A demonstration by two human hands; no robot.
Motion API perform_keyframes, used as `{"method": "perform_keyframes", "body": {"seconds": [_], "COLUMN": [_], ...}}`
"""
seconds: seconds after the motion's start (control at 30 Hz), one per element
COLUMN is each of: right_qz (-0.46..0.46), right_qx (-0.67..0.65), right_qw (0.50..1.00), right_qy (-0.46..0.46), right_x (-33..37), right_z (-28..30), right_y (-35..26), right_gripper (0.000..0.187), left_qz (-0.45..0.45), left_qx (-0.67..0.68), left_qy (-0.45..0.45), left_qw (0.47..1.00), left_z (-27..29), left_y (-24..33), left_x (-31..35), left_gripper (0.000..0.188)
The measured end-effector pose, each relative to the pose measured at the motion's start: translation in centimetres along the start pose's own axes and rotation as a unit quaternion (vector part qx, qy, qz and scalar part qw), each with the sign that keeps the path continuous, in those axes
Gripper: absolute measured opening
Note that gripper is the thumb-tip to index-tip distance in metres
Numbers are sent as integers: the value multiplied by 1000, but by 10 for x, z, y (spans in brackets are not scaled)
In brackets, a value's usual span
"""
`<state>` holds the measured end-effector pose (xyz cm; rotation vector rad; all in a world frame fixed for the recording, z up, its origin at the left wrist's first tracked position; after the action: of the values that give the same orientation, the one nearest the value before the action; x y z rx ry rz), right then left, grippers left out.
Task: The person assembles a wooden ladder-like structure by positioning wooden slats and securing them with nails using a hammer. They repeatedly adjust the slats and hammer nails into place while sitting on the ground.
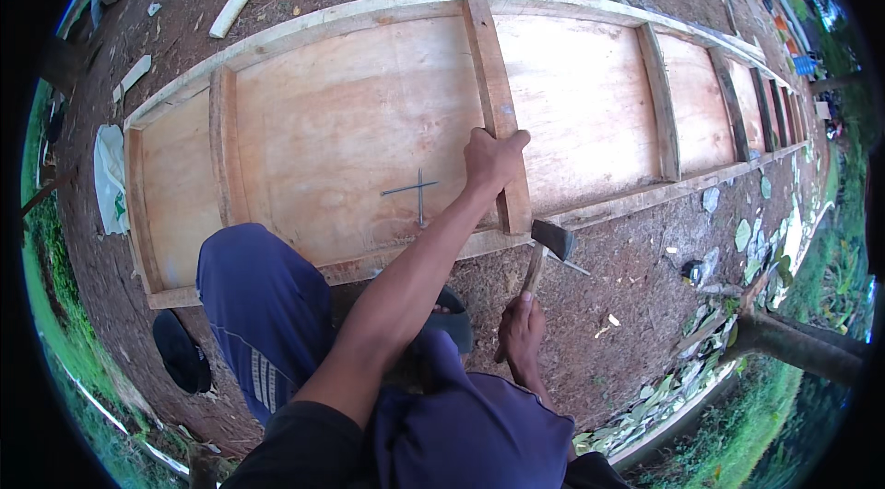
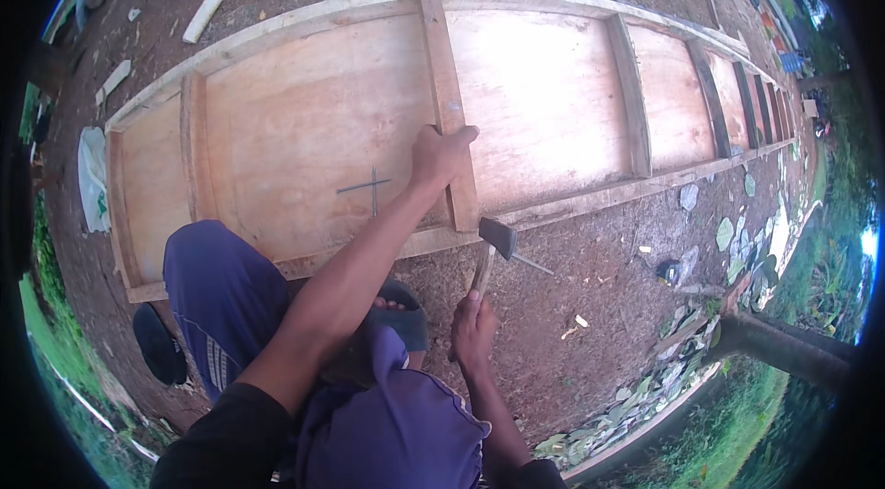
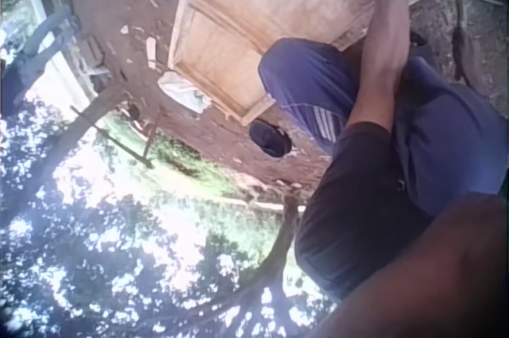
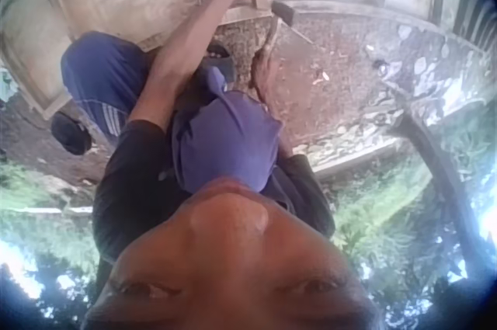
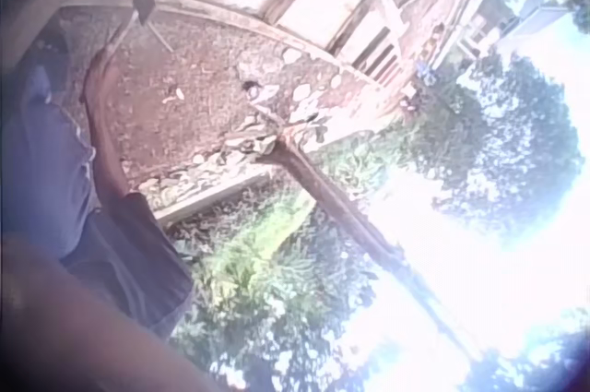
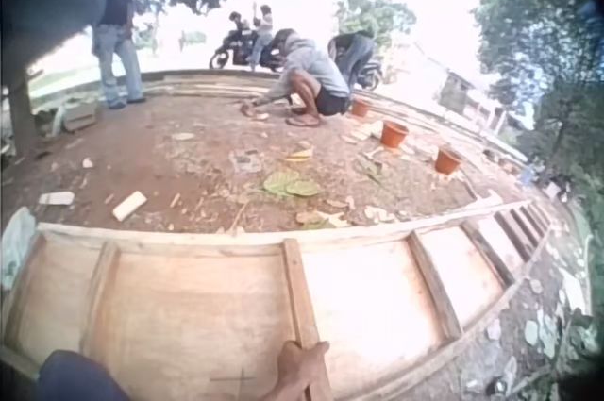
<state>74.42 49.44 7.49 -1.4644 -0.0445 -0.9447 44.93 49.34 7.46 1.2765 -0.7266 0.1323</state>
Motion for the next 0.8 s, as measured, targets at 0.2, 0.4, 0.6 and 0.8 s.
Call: {"method": "perform_keyframes", "body": {"seconds": [0.2,0.4,0.6,0.8], "right_qz": [14,9,35,218], "right_qx": [43,92,300,-9], "right_qw": [999,996,953,976], "right_qy": [7,6,16,2], "right_x": [-9,-9,0,27], "right_z": [2,12,16,51], "right_y": [4,6,-18,-100], "right_gripper": [47,47,48,46], "left_qz": [-21,-12,-23,-22], "left_qx": [34,-7,-5,-1], "left_qy": [8,21,14,15], "left_qw": [999,1000,1000,1000], "left_z": [3,2,0,3], "left_y": [1,-4,-1,-8], "left_x": [0,-5,-7,-12], "left_gripper": [67,66,60,61]}}
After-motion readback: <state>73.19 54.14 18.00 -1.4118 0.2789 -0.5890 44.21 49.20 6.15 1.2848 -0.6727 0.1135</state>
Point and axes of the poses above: each hand's wrist, its own x-axis away from the middle knuckle, its own z-axis out of the back of the hand, y = z × x, the point moved 3 cm from there along -x, towards the middle knuckle, and after that the axes turned 9 degrees about -y, right-handed, at the moved point
